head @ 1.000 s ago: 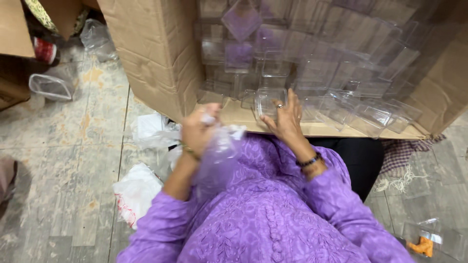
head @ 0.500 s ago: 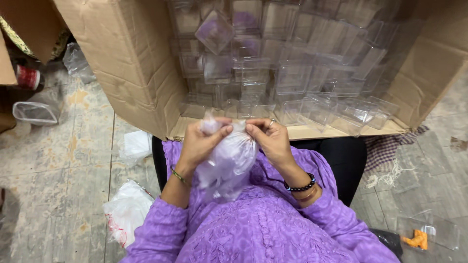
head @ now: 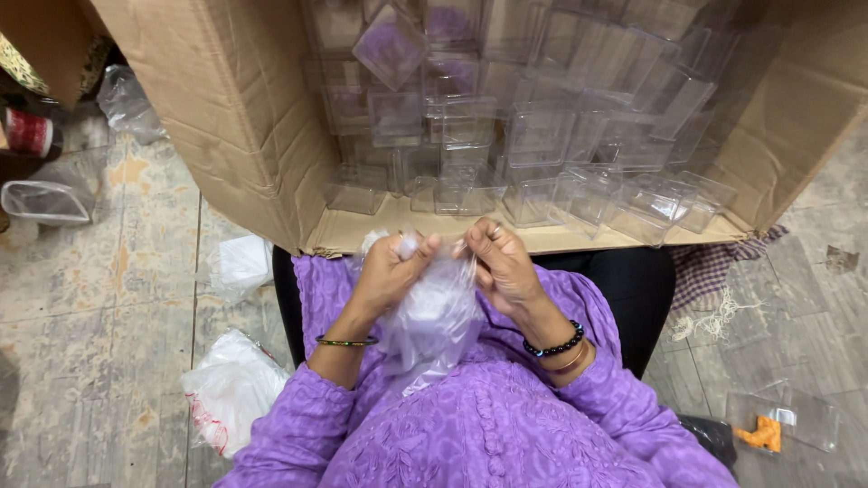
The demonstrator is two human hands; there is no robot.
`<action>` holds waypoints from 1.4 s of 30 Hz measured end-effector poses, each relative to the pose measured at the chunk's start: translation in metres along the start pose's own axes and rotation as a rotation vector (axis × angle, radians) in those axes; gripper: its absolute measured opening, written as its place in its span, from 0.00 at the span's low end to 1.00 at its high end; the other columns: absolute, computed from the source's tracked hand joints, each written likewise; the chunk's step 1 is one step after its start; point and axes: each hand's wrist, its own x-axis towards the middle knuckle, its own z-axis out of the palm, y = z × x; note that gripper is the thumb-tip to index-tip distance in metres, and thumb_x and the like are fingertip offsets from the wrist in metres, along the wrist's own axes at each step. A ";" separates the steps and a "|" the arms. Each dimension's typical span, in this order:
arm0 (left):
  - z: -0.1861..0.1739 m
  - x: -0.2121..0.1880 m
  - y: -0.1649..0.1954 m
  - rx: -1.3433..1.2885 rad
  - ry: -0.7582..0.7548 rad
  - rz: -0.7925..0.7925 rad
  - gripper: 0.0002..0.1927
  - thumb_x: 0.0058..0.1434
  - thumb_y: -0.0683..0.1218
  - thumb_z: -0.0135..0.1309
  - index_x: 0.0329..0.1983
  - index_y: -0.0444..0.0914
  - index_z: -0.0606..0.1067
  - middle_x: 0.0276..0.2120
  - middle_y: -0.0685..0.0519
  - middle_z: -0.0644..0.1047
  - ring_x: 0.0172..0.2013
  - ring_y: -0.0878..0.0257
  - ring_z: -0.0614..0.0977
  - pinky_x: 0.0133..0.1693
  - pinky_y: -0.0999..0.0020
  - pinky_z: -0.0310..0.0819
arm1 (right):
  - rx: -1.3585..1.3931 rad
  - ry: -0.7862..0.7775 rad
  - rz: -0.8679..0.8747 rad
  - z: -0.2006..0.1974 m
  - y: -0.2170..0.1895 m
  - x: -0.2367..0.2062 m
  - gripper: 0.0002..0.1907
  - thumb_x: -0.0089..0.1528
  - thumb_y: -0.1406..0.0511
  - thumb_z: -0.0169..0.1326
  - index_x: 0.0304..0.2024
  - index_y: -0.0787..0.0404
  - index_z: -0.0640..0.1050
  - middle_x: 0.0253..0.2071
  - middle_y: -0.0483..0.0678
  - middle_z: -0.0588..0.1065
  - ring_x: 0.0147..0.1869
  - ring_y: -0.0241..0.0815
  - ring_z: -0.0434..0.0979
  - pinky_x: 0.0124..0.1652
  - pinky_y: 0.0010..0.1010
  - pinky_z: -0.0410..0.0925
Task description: The person sits on the floor in front of a large cardboard box filled with clear plastic boxes. They take a plastic box from the pile, place it into a plastic bag, wrap the bag around it, and set the bagged box aside, repeating this for box after box.
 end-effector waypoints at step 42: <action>0.005 0.103 -0.086 -0.445 0.244 -0.239 0.12 0.68 0.48 0.60 0.41 0.33 0.79 0.31 0.54 0.77 0.29 0.65 0.76 0.29 0.66 0.70 | -0.349 0.308 0.062 -0.082 0.016 0.088 0.09 0.67 0.60 0.49 0.40 0.56 0.78 0.38 0.39 0.79 0.41 0.28 0.77 0.42 0.22 0.72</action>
